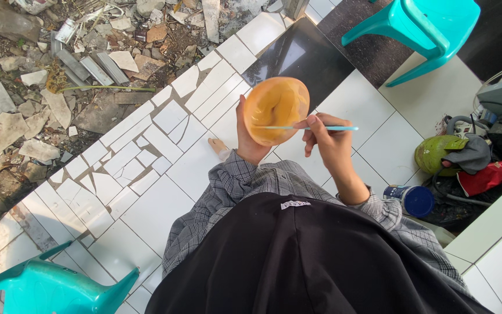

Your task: The person holds a translucent plastic container in one hand and uses a spoon to scrape and stir the thick residue stuck to its inner walls and bottom. They rotate the container while working the spoon around the sides, first at a tiled counter and then while standing near an open doorway, continuing to scrape the remaining contents.

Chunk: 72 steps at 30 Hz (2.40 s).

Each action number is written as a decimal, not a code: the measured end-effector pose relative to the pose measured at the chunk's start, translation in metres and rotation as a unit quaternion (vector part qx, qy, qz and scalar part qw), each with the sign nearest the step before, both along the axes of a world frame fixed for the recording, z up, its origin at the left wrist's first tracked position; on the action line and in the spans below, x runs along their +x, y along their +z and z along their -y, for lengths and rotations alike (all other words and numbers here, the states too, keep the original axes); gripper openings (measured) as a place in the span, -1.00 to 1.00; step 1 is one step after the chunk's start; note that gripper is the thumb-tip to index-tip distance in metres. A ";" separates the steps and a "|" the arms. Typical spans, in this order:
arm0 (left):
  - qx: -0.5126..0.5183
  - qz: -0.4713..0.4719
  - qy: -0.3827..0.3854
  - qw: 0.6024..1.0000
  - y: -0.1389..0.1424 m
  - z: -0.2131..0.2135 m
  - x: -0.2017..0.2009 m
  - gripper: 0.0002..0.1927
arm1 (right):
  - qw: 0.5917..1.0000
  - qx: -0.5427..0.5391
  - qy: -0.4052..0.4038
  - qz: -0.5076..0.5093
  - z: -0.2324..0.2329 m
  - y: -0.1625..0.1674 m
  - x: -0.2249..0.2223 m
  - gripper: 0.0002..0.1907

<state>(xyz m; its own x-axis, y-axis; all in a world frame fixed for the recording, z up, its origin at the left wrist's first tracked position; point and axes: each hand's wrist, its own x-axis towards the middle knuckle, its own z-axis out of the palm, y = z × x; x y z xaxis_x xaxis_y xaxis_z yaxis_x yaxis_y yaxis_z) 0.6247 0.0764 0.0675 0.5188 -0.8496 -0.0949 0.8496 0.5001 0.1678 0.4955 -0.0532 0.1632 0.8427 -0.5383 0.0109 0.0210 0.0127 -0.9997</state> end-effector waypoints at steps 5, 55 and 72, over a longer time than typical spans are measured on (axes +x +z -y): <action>-0.027 -0.068 0.017 0.997 -0.021 -0.003 0.002 -0.32 | 0.998 -0.044 -0.048 -0.007 0.014 -0.007 0.006 -0.67; -0.047 -0.055 -0.093 0.993 -0.022 -0.005 0.002 -0.26 | 0.994 -0.094 -0.046 0.030 0.019 0.003 0.004 -0.69; 0.039 0.104 -0.314 0.943 -0.005 0.031 -0.021 -0.20 | 0.935 -0.350 0.045 -0.040 0.063 0.074 -0.029 -0.84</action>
<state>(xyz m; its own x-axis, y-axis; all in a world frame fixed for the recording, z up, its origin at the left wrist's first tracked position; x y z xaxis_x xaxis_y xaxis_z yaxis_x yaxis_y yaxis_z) 0.6037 0.0452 0.0627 -0.0707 -0.9900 -0.1224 0.9185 -0.1125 0.3791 0.4664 -0.1163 0.2368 0.8970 -0.3503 0.2697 -0.0238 -0.6475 -0.7617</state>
